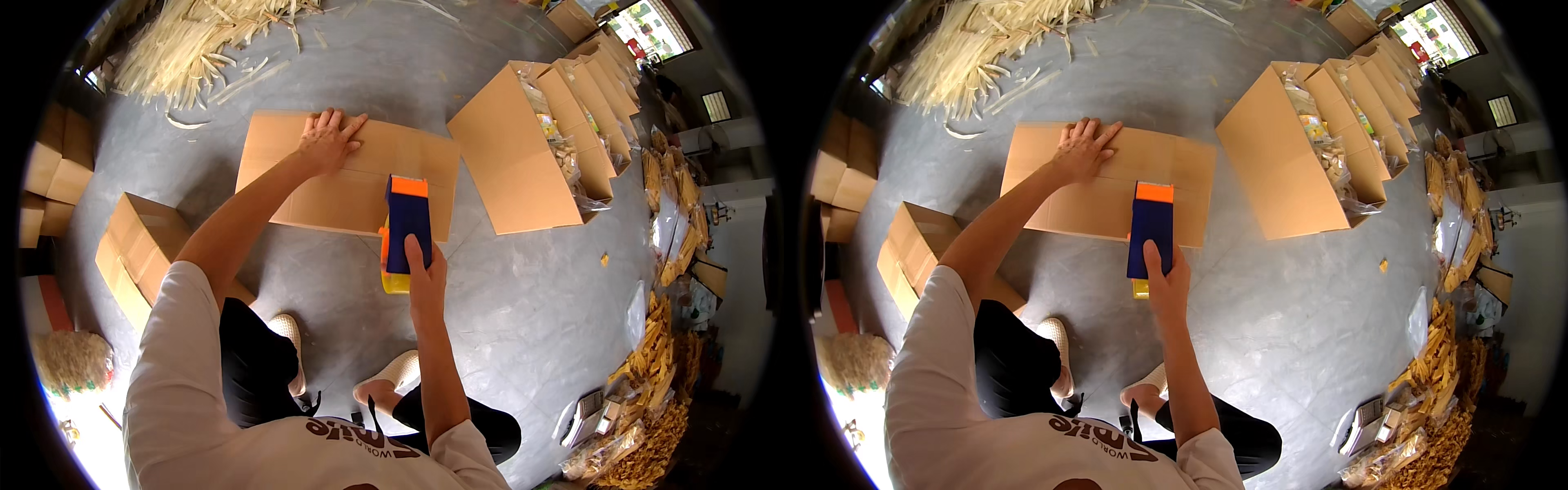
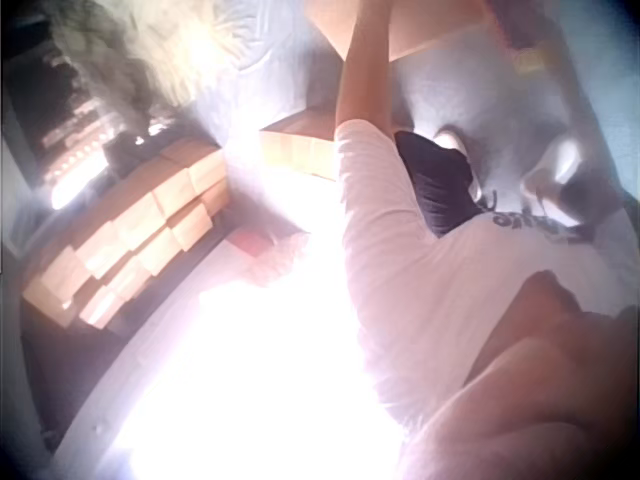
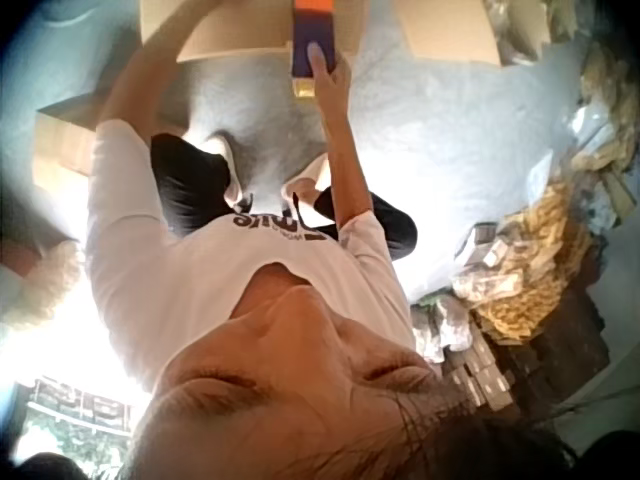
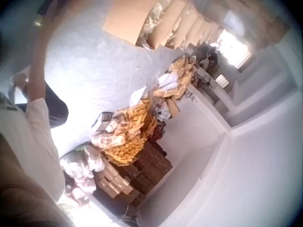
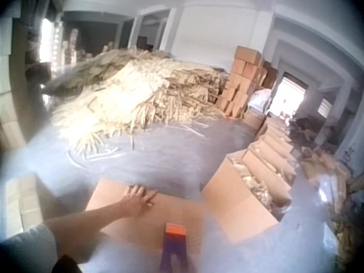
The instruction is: The person seals cardboard boxes containing bagged goods by applying tape with a handheld tape dispenser. The person reaches for an open box, folds the flaps down, and then uses a tape dispenser to apply a strip of tape across the top seam.
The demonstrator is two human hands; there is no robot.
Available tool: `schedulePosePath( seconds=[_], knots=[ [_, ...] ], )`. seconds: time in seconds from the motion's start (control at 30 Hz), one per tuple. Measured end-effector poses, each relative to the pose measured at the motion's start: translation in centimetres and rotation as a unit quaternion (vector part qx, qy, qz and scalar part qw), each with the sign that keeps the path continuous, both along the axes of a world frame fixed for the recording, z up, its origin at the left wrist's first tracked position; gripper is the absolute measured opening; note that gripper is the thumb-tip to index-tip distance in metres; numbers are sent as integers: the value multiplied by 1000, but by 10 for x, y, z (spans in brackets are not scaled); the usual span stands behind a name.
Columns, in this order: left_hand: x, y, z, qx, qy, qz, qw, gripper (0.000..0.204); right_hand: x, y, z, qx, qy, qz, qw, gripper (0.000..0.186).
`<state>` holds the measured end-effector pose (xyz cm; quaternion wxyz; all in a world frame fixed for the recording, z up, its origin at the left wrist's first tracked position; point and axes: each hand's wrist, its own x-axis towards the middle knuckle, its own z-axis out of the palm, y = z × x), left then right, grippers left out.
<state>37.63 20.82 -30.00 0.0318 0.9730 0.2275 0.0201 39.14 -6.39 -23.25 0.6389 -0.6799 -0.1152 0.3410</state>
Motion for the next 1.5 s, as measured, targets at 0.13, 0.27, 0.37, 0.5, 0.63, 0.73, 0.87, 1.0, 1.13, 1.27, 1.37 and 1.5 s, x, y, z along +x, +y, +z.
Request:
schedulePosePath(
  seconds=[0.13, 0.27, 0.37, 0.5, 0.63, 0.73, 0.87, 1.0, 1.13, 1.27, 1.37, 1.5],
  knots=[
    [36, 19, -2, -54, 82, 32, 995, 52, -95, -102, -75, -134, 31, -19, 990, 40],
    [24, 21, -17, -49, 51, 17, 997, 51, -132, -132, -164, -204, 30, -21, 978, 45],
    [30, 19, -19, -38, 52, 13, 998, 51, -72, -64, -191, -198, 102, -48, 974, 44],
    [43, 20, -15, -63, 60, 7, 996, 53, 3, 9, -189, -254, 123, 13, 959, 44],
    [45, 35, -23, -21, 78, 4, 997, 52, -29, -24, -206, -445, -319, 128, 827, 45],
    [39, 25, -19, -34, 102, 20, 994, 47, -67, -71, -170, -256, 105, 30, 960, 39],
    [42, -14, 32, -36, 265, 14, 964, 31, -116, -131, -118, -102, 216, -103, 966, 33],
    [19, -43, 32, -69, 301, -49, 950, 23, -118, -161, -54, 174, 383, -47, 906, 39],
    [-35, -86, 22, -167, 238, -74, 954, 26, -107, -163, -5, 214, 314, -46, 924, 44],
    [-66, -115, 31, -242, 200, -68, 947, 40, -108, -174, -3, 223, 235, -21, 946, 47],
    [-81, -137, 82, -486, 160, -60, 857, 32, -107, -172, 13, 218, 184, -20, 958, 55],
    [-117, -174, 132, -733, 119, -27, 670, 23, -113, -182, 30, 187, 133, 27, 973, 56]
  ],
)
